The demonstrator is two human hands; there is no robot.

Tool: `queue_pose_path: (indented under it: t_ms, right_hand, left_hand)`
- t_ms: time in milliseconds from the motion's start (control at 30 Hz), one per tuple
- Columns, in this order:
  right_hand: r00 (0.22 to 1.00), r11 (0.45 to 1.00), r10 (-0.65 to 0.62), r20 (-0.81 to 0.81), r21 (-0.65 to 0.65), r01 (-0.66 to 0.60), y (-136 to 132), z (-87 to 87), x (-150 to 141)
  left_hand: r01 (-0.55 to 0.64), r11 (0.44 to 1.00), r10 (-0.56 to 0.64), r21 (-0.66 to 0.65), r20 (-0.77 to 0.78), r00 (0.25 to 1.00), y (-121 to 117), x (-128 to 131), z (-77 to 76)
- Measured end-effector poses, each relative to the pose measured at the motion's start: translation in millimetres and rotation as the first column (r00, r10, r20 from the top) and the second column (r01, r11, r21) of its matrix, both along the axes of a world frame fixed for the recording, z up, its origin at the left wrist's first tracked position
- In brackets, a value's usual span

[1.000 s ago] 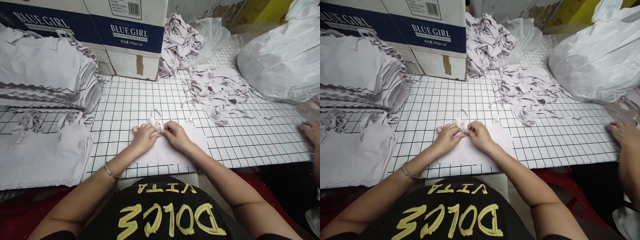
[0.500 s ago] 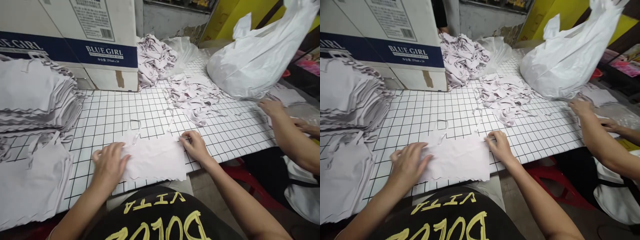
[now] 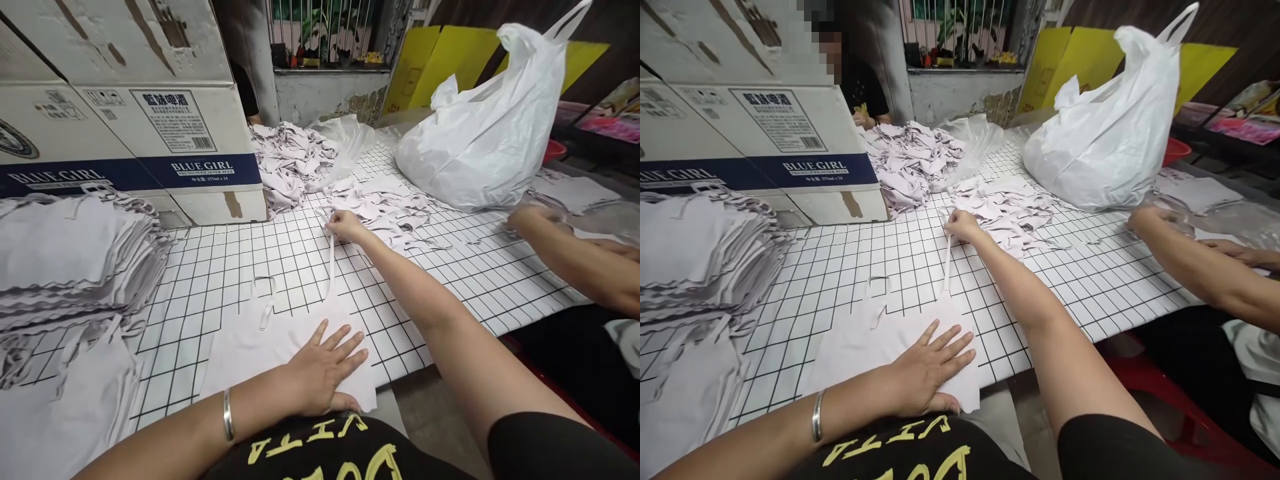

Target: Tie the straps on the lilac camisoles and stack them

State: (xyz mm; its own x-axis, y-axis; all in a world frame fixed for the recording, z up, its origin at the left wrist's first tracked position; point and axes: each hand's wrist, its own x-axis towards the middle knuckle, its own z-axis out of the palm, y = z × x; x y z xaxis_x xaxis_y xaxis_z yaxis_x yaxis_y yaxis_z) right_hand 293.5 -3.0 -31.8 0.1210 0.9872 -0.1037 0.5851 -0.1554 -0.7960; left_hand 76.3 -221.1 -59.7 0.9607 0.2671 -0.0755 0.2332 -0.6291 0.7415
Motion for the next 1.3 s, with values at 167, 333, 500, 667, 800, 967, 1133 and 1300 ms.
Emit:
queue_pose_path:
  t_ms: [167,333,500,667,800,967,1133,1300]
  right_hand:
    - [0.877,0.966,-0.239,-0.416,-0.008,0.259,-51.6,21.8,-5.0]
    - [0.895,0.903,-0.038,-0.444,0.368,0.221,-184.4,40.4,-23.9]
    - [0.962,0.935,0.049,-0.269,0.35,0.05,-275.6,20.2,-21.9]
    - [0.619,0.998,0.064,-0.783,0.043,-0.049,-267.5,-1.9,-33.1]
    - [0.525,0.887,0.164,-0.835,-0.108,-0.449,-262.7,0.1,-37.8]
    - [0.655,0.798,0.173,-0.736,-0.286,-0.531,-266.4,10.1,-21.5]
    - [0.82,0.881,0.22,-0.529,-0.254,-0.4,-250.9,21.3,-5.5]
    - [0.768,0.948,-0.104,-0.631,-0.296,-0.115,-225.1,18.1,-3.0]
  left_hand:
    - [-0.338,0.546,0.525,-0.766,-0.001,0.851,8.3,30.1,30.4]
    - [-0.098,-0.25,0.632,-0.963,-0.239,0.737,34.5,50.5,42.2]
    - [0.077,-0.434,0.645,-0.897,-0.25,0.722,36.8,38.1,39.5]
    - [0.185,-0.436,0.673,-0.881,-0.183,0.717,31.3,39.1,55.3]
    - [0.192,-0.422,0.694,-0.886,-0.18,0.697,42.1,39.3,59.4]
    - [0.135,-0.303,0.727,-0.943,-0.137,0.673,68.8,34.6,43.8]
    - [-0.52,0.335,0.649,-0.786,-0.208,0.732,70.7,12.5,37.4]
    - [-0.591,0.791,0.611,0.161,-0.147,0.778,34.4,-15.4,26.1]
